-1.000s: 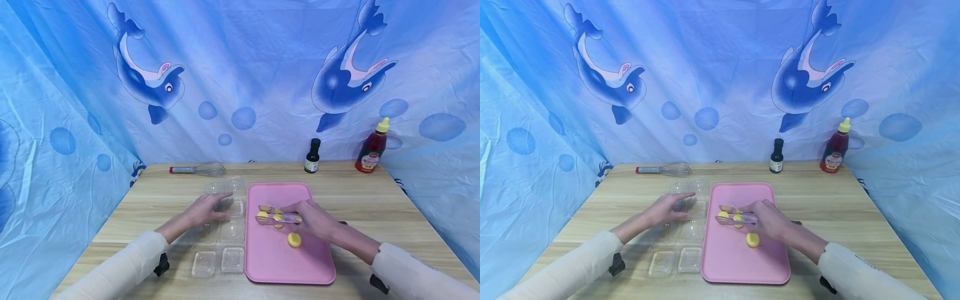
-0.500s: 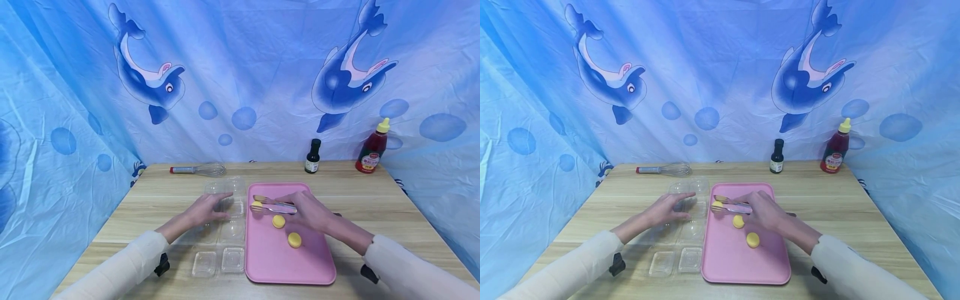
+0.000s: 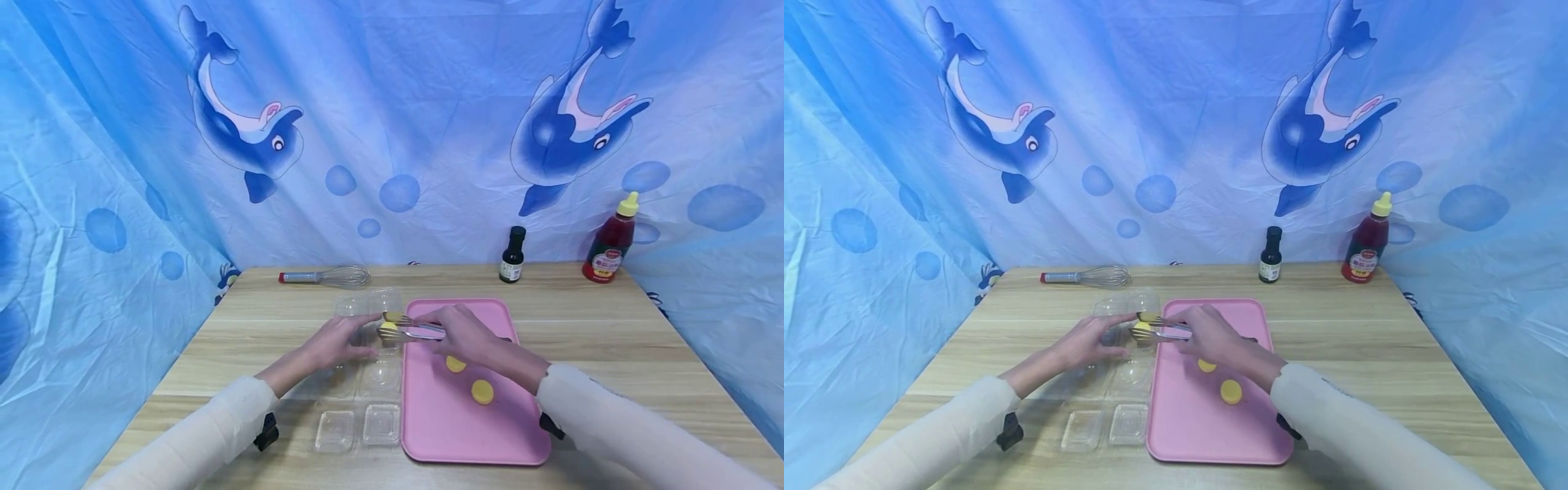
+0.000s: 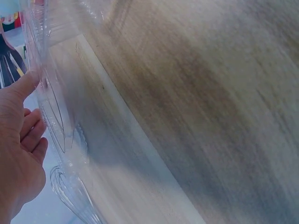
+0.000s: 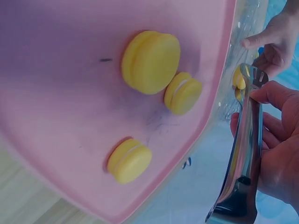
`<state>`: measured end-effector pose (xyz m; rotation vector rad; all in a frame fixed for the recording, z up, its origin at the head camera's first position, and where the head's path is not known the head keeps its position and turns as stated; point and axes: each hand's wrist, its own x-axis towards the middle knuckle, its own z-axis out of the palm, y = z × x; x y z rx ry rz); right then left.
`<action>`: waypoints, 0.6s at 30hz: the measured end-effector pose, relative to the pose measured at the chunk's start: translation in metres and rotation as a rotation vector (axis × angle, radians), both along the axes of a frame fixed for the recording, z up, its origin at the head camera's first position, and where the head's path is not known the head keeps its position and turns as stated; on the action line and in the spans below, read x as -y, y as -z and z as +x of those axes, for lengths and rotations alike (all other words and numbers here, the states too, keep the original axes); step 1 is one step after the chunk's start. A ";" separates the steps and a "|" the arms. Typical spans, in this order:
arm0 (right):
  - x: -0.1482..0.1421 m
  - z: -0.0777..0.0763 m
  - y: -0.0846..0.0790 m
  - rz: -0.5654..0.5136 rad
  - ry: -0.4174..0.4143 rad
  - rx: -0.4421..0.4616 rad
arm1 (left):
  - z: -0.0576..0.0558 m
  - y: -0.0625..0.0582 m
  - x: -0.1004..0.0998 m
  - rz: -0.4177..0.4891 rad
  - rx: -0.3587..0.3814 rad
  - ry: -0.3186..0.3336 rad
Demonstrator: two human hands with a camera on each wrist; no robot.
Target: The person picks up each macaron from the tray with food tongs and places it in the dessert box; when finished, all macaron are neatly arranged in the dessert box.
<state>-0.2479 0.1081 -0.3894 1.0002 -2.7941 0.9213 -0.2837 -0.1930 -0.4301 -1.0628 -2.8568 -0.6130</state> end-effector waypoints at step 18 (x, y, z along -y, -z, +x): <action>0.022 -0.004 0.000 0.041 0.038 0.067 | 0.001 -0.001 -0.002 -0.007 -0.006 -0.001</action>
